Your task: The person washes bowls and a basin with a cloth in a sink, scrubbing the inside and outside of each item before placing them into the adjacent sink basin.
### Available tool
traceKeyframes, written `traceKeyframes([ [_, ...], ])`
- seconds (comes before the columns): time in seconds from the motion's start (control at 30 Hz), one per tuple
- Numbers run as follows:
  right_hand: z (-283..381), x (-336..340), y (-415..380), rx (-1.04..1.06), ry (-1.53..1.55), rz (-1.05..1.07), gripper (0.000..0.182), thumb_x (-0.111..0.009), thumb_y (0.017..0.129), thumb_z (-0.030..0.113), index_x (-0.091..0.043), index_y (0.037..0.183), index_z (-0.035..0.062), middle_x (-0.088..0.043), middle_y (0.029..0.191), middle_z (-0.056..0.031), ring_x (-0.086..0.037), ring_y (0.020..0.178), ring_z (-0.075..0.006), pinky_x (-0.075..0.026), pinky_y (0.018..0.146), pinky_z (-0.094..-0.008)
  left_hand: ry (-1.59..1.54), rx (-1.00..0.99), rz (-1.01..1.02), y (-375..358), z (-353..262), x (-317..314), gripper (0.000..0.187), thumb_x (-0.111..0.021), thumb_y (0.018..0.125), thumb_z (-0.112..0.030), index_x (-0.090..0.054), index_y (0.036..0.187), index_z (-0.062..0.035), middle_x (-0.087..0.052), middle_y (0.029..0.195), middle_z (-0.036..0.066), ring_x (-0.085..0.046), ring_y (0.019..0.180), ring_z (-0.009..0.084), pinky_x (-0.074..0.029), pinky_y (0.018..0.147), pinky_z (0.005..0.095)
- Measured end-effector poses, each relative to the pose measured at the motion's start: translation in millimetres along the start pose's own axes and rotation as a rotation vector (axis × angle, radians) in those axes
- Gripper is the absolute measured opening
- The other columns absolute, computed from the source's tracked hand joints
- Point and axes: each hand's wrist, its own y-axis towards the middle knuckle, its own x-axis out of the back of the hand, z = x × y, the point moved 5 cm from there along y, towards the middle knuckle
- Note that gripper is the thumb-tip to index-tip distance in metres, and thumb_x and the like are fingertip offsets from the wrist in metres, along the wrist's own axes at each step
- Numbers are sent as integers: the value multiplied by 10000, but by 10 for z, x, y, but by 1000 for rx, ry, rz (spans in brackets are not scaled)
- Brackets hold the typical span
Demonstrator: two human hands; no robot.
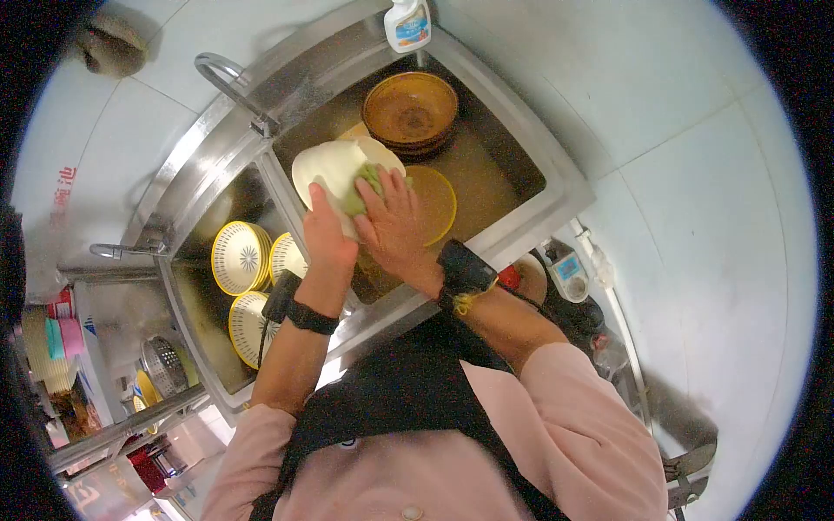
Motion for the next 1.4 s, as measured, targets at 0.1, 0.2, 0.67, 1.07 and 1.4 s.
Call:
traceKeyframes([
  [0.1, 115, 45, 319, 119, -147, 51, 447, -436, 803, 253, -396, 1194, 40, -367, 1230, -220, -322, 1171, -345, -255, 928, -502, 214, -209, 40, -122, -100, -2, 392, -426, 885, -309, -524, 1025, 44, -561, 963, 106, -530, 827, 144, -446, 694, 293],
  [0.2, -184, -69, 649, 18, -116, 79, 419, -434, 801, 268, -450, 1150, 37, -455, 1155, -183, -424, 1080, -322, -341, 878, -436, 397, -249, 198, -262, -240, -41, 393, -441, 870, -320, -523, 1015, 36, -575, 920, 109, -556, 771, 163, -462, 652, 299],
  [0.67, -1110, -90, 90, -934, 580, 24, 433, -444, 820, 400, -550, 1010, 25, -565, 912, -127, -528, 785, -222, -423, 717, -339, -30, -114, 254, -101, -351, 154, 361, -434, 881, -307, -530, 1004, 19, -571, 980, 91, -549, 860, 152, -444, 763, 278],
  [1.07, -441, -29, 421, 75, 608, 375, 266, -548, 722, 144, -585, 982, 99, -487, 1005, -112, -426, 998, -285, -345, 861, -343, 125, -4, 144, 47, -327, 353, 404, -444, 868, -326, -487, 1058, 28, -565, 984, 108, -554, 874, 198, -464, 759, 326],
  [1.4, -239, 578, 759, 1018, -302, 403, 242, -533, 707, 154, -572, 943, 190, -497, 996, -34, -481, 868, -207, -414, 656, -317, 191, 70, 306, 8, -469, 439, 398, -470, 857, -316, -494, 1064, 23, -568, 1005, 115, -571, 876, 205, -478, 751, 338],
])
